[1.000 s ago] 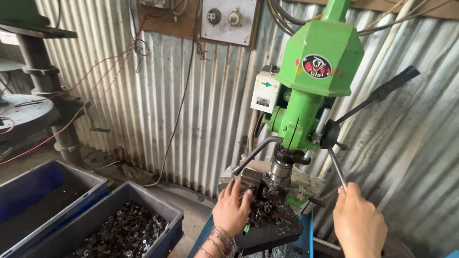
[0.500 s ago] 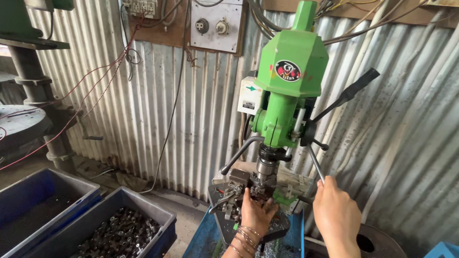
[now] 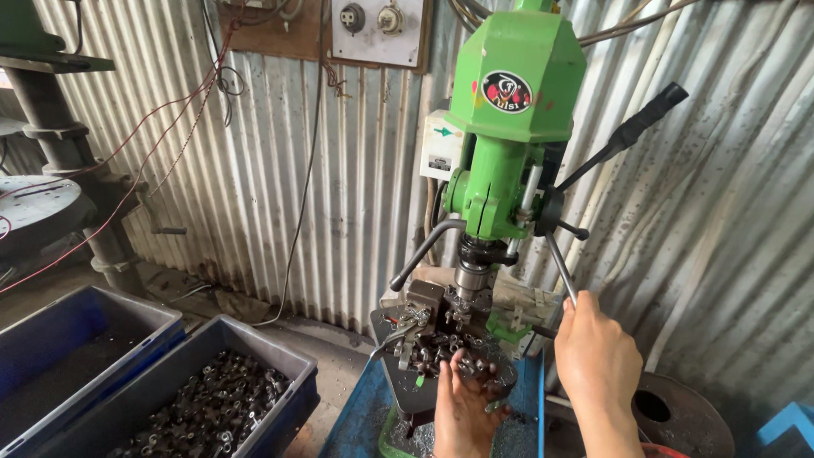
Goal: The person places small black metal fittings one at a time under a bench drill press, pulls the machine lever down to drill each part, then moves the finished part into a bin filled with similar parts. The cycle repeats continuously throughout the episode.
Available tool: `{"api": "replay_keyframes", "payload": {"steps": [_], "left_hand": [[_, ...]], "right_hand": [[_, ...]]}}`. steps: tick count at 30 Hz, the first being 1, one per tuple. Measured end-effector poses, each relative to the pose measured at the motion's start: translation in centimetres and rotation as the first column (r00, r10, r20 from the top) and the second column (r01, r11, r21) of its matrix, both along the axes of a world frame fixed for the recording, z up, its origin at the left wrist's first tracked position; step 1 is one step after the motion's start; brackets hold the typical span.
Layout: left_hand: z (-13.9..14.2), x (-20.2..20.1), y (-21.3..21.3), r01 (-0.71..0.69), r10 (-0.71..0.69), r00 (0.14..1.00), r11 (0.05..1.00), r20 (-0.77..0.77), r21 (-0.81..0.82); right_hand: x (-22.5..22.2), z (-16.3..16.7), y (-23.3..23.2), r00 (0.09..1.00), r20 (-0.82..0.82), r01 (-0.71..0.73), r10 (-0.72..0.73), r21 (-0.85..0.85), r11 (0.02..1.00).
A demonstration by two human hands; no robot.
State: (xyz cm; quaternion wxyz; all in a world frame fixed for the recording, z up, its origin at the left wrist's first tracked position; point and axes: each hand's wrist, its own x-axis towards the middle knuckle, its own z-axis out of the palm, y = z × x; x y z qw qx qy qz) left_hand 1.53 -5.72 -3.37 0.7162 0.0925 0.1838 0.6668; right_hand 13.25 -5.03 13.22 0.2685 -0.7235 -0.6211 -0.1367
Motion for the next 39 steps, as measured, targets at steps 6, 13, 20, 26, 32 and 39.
{"api": "replay_keyframes", "payload": {"steps": [6, 13, 20, 26, 32, 39], "left_hand": [[0.5, 3.9, -1.5, -0.013, 0.000, 0.991, 0.996, -0.132, -0.093], [-1.4, 7.1, -2.6, 0.394, -0.041, 0.567, 0.891, -0.823, 0.227], [-0.2, -0.1, 4.6, 0.264, 0.310, -0.648, 0.948, -0.695, 0.178], [0.6, -3.4, 6.5, 0.399, 0.378, -0.827, 0.916, -0.416, 0.039], [0.1, -4.5, 5.8, 0.456, 0.405, -0.825, 0.889, -0.395, -0.042], [-1.4, -2.9, 5.0, 0.267, 0.366, -0.440, 0.925, -0.820, 0.269]], "right_hand": [[-0.2, 0.1, 0.0, 1.000, -0.014, 0.011, -0.011, -0.017, 1.000], [-0.1, 0.3, 0.1, 1.000, -0.010, 0.007, -0.007, -0.036, 0.999], [-0.1, 0.1, 0.1, 1.000, 0.001, 0.005, -0.005, -0.029, 1.000], [-0.2, 0.3, 0.1, 1.000, -0.011, 0.004, -0.005, -0.037, 0.999], [-0.1, 0.3, 0.0, 1.000, -0.008, -0.002, 0.002, -0.030, 1.000], [-0.1, 0.2, 0.1, 1.000, -0.002, 0.005, -0.005, -0.019, 1.000]]}}
